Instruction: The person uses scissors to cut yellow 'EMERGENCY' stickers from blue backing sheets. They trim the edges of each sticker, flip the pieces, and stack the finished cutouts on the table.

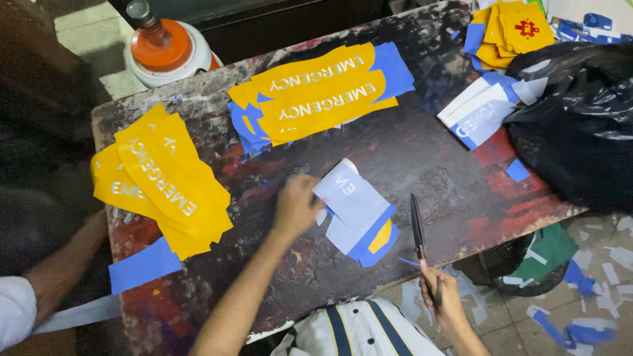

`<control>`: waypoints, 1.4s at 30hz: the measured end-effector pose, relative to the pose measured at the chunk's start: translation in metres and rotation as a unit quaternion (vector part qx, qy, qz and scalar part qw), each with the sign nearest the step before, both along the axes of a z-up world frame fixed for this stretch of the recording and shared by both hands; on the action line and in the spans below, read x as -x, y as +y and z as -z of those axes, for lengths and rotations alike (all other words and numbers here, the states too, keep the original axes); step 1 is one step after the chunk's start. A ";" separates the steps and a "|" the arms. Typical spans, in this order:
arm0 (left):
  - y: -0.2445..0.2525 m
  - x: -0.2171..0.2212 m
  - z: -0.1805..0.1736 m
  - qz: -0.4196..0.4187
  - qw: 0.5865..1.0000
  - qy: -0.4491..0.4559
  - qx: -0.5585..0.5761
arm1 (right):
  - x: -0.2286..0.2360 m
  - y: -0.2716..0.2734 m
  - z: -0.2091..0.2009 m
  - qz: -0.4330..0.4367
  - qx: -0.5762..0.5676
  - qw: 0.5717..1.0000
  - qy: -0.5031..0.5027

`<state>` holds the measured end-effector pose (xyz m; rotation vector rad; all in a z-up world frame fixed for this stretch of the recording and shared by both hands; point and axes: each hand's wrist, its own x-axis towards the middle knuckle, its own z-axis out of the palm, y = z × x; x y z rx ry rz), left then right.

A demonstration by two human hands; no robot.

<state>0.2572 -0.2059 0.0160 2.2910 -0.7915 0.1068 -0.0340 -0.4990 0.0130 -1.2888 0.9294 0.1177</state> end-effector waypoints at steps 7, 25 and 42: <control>-0.117 0.076 0.009 0.084 0.984 -0.026 -0.153 | -0.007 -0.029 0.003 0.024 0.004 0.999 -0.029; 0.131 -0.126 0.062 -0.361 0.929 0.078 0.003 | -0.001 -0.057 0.017 0.013 -0.030 0.998 -0.045; -0.070 0.046 0.056 -0.143 0.972 0.008 -0.184 | -0.002 -0.024 0.004 -0.016 -0.023 0.999 -0.017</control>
